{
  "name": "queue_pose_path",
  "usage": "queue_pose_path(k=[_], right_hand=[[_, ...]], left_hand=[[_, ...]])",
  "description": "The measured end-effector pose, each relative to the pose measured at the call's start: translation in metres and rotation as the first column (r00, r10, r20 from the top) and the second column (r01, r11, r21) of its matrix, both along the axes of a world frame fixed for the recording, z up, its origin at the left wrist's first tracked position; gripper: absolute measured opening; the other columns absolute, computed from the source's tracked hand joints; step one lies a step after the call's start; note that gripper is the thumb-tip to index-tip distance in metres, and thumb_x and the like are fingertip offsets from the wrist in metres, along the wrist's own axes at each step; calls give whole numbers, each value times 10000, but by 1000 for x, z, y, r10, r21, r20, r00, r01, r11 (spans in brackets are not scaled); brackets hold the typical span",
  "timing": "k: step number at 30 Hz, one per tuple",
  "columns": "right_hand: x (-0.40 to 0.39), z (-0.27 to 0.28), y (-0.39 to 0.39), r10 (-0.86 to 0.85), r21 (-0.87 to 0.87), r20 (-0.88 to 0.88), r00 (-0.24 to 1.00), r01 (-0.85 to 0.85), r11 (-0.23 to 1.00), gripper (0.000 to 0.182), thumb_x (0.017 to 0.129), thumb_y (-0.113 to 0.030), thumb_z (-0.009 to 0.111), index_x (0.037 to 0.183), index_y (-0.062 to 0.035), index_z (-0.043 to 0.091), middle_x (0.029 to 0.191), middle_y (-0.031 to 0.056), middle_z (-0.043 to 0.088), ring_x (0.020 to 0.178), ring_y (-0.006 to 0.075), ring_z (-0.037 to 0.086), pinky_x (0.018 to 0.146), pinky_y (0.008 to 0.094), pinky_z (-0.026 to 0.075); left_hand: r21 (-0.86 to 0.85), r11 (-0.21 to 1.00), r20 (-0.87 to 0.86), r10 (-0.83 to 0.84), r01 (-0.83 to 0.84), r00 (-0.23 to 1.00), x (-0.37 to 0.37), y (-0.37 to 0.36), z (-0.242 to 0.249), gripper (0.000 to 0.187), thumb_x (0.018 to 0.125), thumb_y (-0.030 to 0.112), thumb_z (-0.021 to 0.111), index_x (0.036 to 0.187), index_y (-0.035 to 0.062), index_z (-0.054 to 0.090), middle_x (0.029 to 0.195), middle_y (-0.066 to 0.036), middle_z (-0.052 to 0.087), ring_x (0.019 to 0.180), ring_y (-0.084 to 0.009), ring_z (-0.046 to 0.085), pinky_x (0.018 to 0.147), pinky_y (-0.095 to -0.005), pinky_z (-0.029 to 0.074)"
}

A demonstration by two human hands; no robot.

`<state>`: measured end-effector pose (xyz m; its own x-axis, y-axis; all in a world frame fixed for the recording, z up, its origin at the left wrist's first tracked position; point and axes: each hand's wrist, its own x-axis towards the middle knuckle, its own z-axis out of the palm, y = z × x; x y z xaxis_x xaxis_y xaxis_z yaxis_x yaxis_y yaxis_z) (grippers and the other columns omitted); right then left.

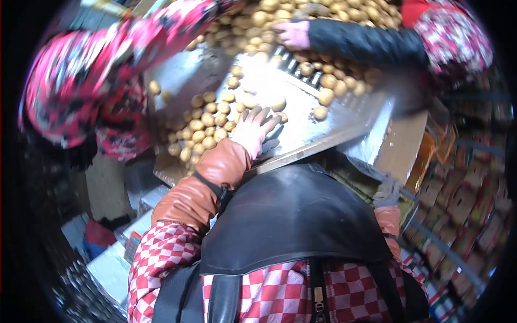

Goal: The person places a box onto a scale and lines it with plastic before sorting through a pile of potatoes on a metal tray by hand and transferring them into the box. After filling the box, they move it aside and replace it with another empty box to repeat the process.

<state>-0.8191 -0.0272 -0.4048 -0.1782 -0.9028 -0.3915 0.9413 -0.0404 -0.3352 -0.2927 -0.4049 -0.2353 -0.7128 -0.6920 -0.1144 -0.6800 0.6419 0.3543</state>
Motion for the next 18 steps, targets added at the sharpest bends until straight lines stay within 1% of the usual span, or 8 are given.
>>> queue_pose_path(k=[3,5,9,11,13,15,17,18], right_hand=[[76,89,-153,383,95,90,919,-391,916,503,1033,-481,411,1420,-165,471,1325,107,594,771,150,585,605,244,465],[106,116,-216,514,428,-139,847,-416,802,513,1034,-460,428,1428,-132,456,1191,119,635,711,136,575,561,216,441],[165,151,-321,750,500,-305,587,-572,651,495,1004,-398,521,1404,-108,486,1092,109,638,730,147,602,602,240,495],[200,160,-364,855,702,-355,378,-496,511,511,986,-378,559,1408,-102,475,1074,110,631,769,168,634,611,276,529],[226,157,-388,879,640,-298,374,-605,474,589,946,-363,641,1427,-86,447,1065,125,633,830,194,661,644,327,554],[245,127,-417,952,797,-271,145,-520,306,674,897,-363,701,1445,-77,431,1116,158,651,895,237,669,744,351,560],[238,62,-435,610,735,-676,-413,-433,522,743,853,-356,741,1458,-73,418,1181,195,650,1013,269,656,874,357,534],[240,55,-442,619,757,-653,-436,-398,518,787,827,-371,752,1464,-60,408,1287,223,609,1151,277,614,985,338,475]], left_hand=[[-70,978,104,205,-199,973,59,9,-24,649,855,530,630,1391,185,506,1456,-181,445,1396,-373,352,1155,-565,195],[-40,936,154,353,-351,923,97,25,-29,628,873,527,609,1390,185,508,1461,-172,443,1389,-372,360,1153,-567,197],[-56,745,226,658,-665,718,120,49,-23,489,862,407,652,1288,172,599,1335,-157,559,1289,-362,466,1101,-527,305],[-234,657,73,747,-716,661,106,55,-51,393,847,333,670,1200,164,642,1264,-157,598,1225,-365,512,1069,-519,351],[25,808,-8,589,-589,808,66,44,-27,435,801,272,700,1214,161,618,1293,-167,571,1276,-373,479,1095,-531,335],[80,971,142,212,-225,967,49,41,-27,584,779,307,720,1330,232,543,1460,-151,425,1415,-365,323,1174,-515,251],[259,914,270,242,-313,932,69,32,-24,611,796,445,709,1345,234,543,1470,-111,436,1424,-331,310,1175,-513,231],[104,876,192,447,-471,873,82,42,-31,605,789,459,709,1327,228,556,1462,-94,446,1393,-326,350,1148,-522,265]])
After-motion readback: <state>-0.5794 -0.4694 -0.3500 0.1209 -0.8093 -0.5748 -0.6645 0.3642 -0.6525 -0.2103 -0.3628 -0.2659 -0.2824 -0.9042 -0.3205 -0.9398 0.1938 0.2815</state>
